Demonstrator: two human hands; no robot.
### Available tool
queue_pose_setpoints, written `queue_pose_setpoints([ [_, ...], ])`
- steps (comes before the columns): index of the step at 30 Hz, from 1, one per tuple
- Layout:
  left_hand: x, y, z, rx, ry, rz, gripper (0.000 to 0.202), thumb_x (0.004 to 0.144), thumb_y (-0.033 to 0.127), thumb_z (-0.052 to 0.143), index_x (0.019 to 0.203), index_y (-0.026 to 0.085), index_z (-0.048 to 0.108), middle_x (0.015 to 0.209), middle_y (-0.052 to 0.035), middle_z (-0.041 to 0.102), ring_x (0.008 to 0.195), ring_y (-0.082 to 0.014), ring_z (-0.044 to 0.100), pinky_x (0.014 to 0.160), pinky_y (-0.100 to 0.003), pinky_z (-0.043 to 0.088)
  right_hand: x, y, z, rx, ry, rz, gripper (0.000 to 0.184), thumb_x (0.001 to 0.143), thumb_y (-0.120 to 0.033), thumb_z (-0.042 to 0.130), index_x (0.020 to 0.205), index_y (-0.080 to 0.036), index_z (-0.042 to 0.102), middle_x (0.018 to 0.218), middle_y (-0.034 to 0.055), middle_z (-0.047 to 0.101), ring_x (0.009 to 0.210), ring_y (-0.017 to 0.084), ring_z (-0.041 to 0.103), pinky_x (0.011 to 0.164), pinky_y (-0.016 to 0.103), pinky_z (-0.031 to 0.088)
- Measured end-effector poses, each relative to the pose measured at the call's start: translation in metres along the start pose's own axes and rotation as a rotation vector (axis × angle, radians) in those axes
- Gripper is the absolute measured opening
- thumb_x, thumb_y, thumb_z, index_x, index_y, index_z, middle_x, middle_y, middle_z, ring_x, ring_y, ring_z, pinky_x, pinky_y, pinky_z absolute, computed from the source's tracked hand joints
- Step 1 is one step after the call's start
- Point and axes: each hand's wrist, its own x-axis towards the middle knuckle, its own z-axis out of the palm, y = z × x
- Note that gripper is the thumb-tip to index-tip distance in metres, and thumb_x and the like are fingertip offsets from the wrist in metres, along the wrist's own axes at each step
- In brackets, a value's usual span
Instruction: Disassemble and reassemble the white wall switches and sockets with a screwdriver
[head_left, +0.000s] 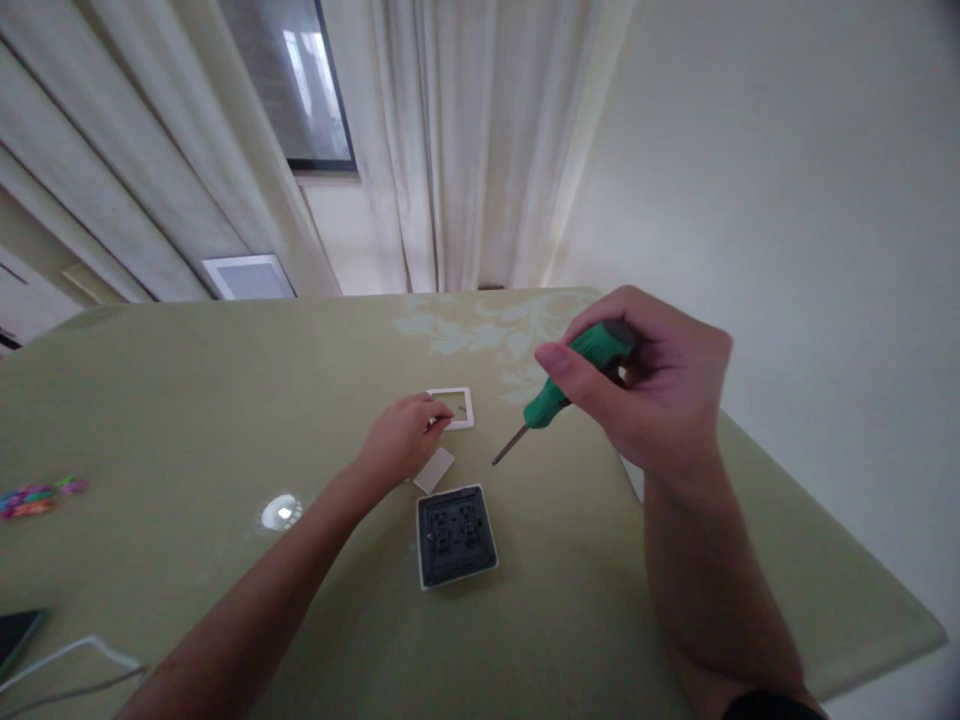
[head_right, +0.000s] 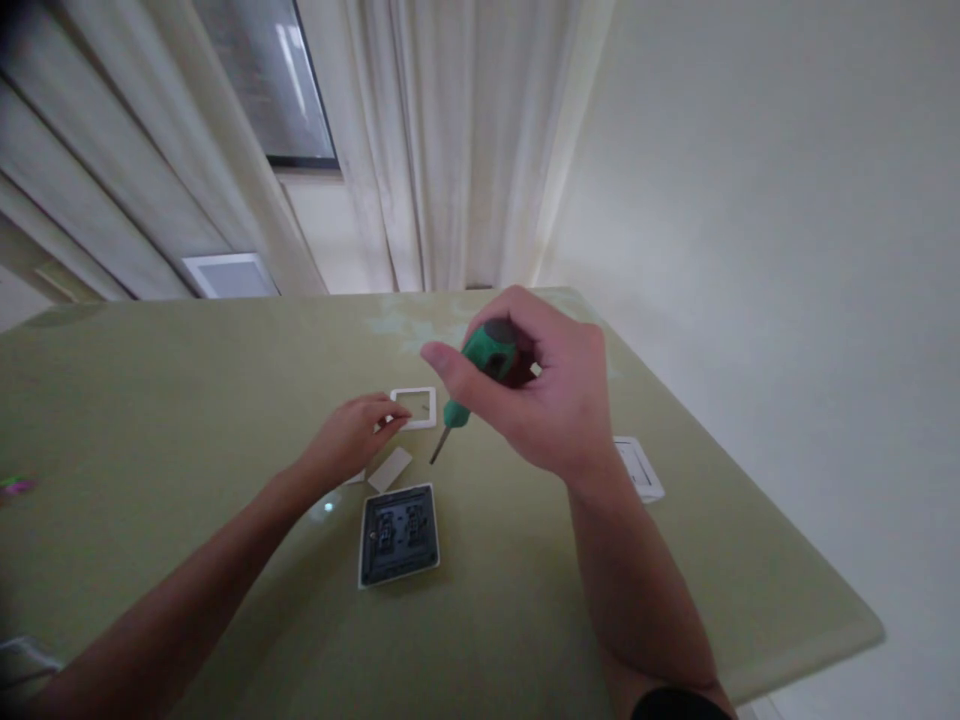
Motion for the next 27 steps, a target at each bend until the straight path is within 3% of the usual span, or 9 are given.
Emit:
queue_pose_setpoints([
  [2, 0.028, 0.000, 0.010, 0.052, -0.011, 0.008, 0.023, 0.105, 0.017, 0.060, 0.110, 0.019, 0.083, 0.112, -0.0111, 0.078, 0.107, -0.0281, 0.073, 0.096, -0.039, 0.054, -0.001, -0.001, -0.002, -0.026, 0.009, -0.012, 0.035, 0.083, -0.048, 0.094, 0.079, -0.023, 0.071, 0.061, -0.0059, 0.056, 0.051, 0.009, 0.043, 0.045, 0.026, 0.031],
  [5, 0.049, 0.001, 0.022, 0.111, -0.036, 0.004, 0.018, 0.104, 0.017, 0.064, 0.107, 0.018, 0.081, 0.112, -0.0102, 0.078, 0.106, -0.0263, 0.072, 0.094, -0.038, 0.054, -0.001, -0.003, -0.006, -0.051, 0.047, -0.032, 0.038, 0.083, -0.052, 0.094, 0.078, -0.023, 0.070, 0.058, -0.0067, 0.053, 0.049, 0.008, 0.040, 0.043, 0.026, 0.028],
  [9, 0.051, 0.001, 0.029, 0.166, -0.063, -0.016, 0.013, 0.106, 0.020, 0.065, 0.102, 0.015, 0.076, 0.107, -0.0064, 0.076, 0.098, -0.0228, 0.072, 0.093, -0.040, 0.055, 0.000, -0.003, -0.007, -0.070, 0.121, -0.045, 0.039, 0.084, -0.054, 0.092, 0.078, -0.023, 0.069, 0.058, -0.0063, 0.053, 0.049, 0.009, 0.040, 0.043, 0.027, 0.030],
  [13, 0.047, -0.002, 0.026, 0.205, -0.072, -0.002, 0.018, 0.108, 0.017, 0.058, 0.103, 0.016, 0.075, 0.111, -0.0118, 0.075, 0.106, -0.0265, 0.071, 0.094, -0.037, 0.053, 0.002, 0.001, -0.005, -0.043, 0.139, -0.047, 0.038, 0.085, -0.052, 0.091, 0.079, -0.023, 0.068, 0.059, -0.0067, 0.053, 0.050, 0.009, 0.041, 0.045, 0.027, 0.032],
  [17, 0.032, -0.001, 0.011, 0.231, -0.066, -0.013, 0.026, 0.104, 0.002, 0.047, 0.110, 0.012, 0.070, 0.111, -0.0192, 0.074, 0.109, -0.0332, 0.070, 0.094, -0.043, 0.052, 0.003, 0.003, -0.004, -0.008, 0.137, -0.070, 0.034, 0.084, -0.046, 0.094, 0.080, -0.022, 0.070, 0.061, -0.0067, 0.056, 0.051, 0.008, 0.041, 0.046, 0.027, 0.032],
  [19, 0.015, 0.004, 0.001, 0.211, -0.075, 0.008, 0.027, 0.102, 0.000, 0.048, 0.111, 0.013, 0.069, 0.112, -0.0175, 0.074, 0.109, -0.0326, 0.069, 0.093, -0.043, 0.052, 0.004, 0.002, -0.005, -0.010, 0.144, -0.076, 0.033, 0.084, -0.045, 0.094, 0.081, -0.022, 0.071, 0.063, -0.0066, 0.057, 0.052, 0.008, 0.040, 0.046, 0.027, 0.032],
  [21, -0.006, 0.009, -0.007, 0.143, -0.118, 0.060, 0.018, 0.105, 0.007, 0.055, 0.105, 0.017, 0.070, 0.108, -0.0107, 0.076, 0.105, -0.0280, 0.070, 0.092, -0.038, 0.053, 0.004, 0.000, -0.004, -0.022, 0.162, -0.066, 0.031, 0.087, -0.045, 0.092, 0.080, -0.023, 0.070, 0.063, -0.0062, 0.057, 0.053, 0.009, 0.040, 0.046, 0.028, 0.032],
  [24, -0.035, 0.016, -0.011, -0.263, -0.237, 0.187, 0.014, 0.108, 0.020, 0.062, 0.101, 0.023, 0.074, 0.099, -0.0010, 0.077, 0.092, -0.0190, 0.072, 0.084, -0.029, 0.054, 0.004, -0.004, -0.002, -0.014, 0.204, -0.074, 0.032, 0.087, -0.044, 0.091, 0.077, -0.022, 0.069, 0.062, -0.0047, 0.056, 0.052, 0.010, 0.040, 0.044, 0.030, 0.029],
  [27, -0.050, 0.021, -0.007, -0.513, -0.316, 0.279, 0.018, 0.108, 0.018, 0.064, 0.100, 0.025, 0.078, 0.097, 0.0011, 0.077, 0.091, -0.0161, 0.072, 0.084, -0.026, 0.053, 0.003, -0.006, 0.000, -0.035, 0.204, -0.094, 0.035, 0.082, -0.045, 0.095, 0.076, -0.022, 0.069, 0.064, -0.0025, 0.060, 0.052, 0.011, 0.042, 0.043, 0.031, 0.028],
])
